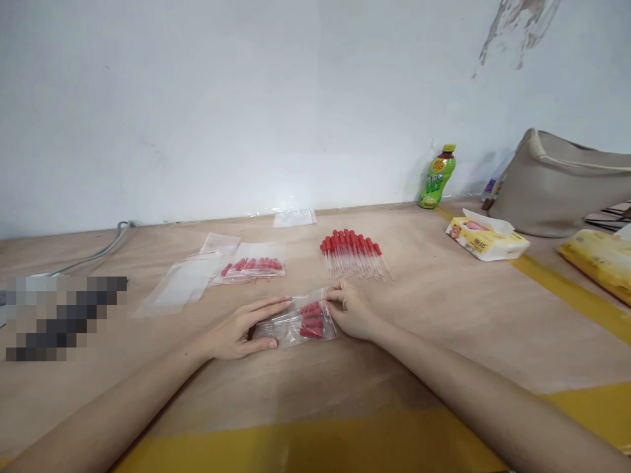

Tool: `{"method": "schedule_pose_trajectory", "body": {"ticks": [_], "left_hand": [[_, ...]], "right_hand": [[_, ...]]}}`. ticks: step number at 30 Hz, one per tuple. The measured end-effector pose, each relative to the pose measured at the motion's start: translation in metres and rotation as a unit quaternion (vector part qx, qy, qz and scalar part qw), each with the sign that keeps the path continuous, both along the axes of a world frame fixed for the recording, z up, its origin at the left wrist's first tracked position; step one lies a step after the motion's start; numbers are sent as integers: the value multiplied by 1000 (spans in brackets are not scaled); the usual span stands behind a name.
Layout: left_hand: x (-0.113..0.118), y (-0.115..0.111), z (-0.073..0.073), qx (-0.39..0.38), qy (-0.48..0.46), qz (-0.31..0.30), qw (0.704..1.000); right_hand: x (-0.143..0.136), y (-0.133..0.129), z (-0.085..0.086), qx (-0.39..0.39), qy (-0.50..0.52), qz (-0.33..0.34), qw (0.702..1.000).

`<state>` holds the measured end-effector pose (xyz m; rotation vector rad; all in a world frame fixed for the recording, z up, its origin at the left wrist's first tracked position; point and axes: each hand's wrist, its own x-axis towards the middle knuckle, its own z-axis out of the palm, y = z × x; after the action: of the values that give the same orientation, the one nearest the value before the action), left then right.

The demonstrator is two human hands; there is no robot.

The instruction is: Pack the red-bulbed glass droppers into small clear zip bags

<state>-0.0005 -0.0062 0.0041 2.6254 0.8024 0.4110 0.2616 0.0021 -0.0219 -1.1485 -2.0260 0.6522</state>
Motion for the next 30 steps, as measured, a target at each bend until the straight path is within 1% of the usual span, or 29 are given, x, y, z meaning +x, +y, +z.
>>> {"method": "schedule_pose_trajectory", "body": {"ticks": [1, 3, 6, 7, 9, 10, 12, 14, 16, 19, 21, 22, 23, 25, 26, 27, 28, 29, 30], "left_hand": [[0, 0, -1, 0, 0, -2, 1000], [-1, 2, -3, 1, 0, -5, 1000], [-2, 3, -6, 3, 1, -4, 1000], [-3, 3, -6, 2, 0, -3, 1000], [-3, 4, -7, 1, 0, -3, 1000], [-3, 3, -7, 0, 1, -3, 1000], [-2, 3, -7, 0, 4, -1, 1000], [-2, 3, -7, 1, 7, 1, 1000], [-2, 3, -7, 3, 8, -1, 1000], [-3, 3, -7, 5, 6, -4, 1000], [-3, 3, -7, 4, 5, -2, 1000], [-3, 3, -7, 4, 6, -1, 1000], [-3, 3, -6, 3, 8, 1, 1000], [-3, 3, -5, 2, 12, 2, 1000], [-2, 3, -5, 1, 13, 2, 1000], [-2, 2, -5, 1, 12, 2, 1000], [-3, 2, -4, 1, 12, 1, 1000], [-3, 2, -4, 1, 12, -1, 1000], [-3, 2, -5, 1, 11, -2, 1000]], "right_hand": [[4, 2, 2, -2, -7, -3, 1000], [16, 9, 11, -3, -18, -45, 999], [48, 31, 26, 11, -55, -170, 984], [60, 40, 30, 8, -70, -232, 970], [83, 59, 32, -2, -119, -330, 936], [93, 68, 31, -8, -142, -360, 922], [107, 83, 25, -53, -168, -385, 906], [112, 92, 16, -102, -178, -380, 902], [112, 97, 10, -130, -188, -376, 898], [109, 97, 10, -152, -230, -383, 882], [107, 92, 16, -140, -253, -389, 875], [106, 89, 20, -117, -249, -389, 879], [104, 84, 24, -87, -230, -384, 890], [95, 71, 30, -32, -145, -343, 928], [88, 64, 31, -23, -85, -307, 948], [79, 56, 31, -29, -19, -266, 963], [69, 47, 30, -46, 52, -224, 972], [58, 39, 27, -71, 119, -192, 971], [47, 32, 23, -95, 179, -169, 965]]}}
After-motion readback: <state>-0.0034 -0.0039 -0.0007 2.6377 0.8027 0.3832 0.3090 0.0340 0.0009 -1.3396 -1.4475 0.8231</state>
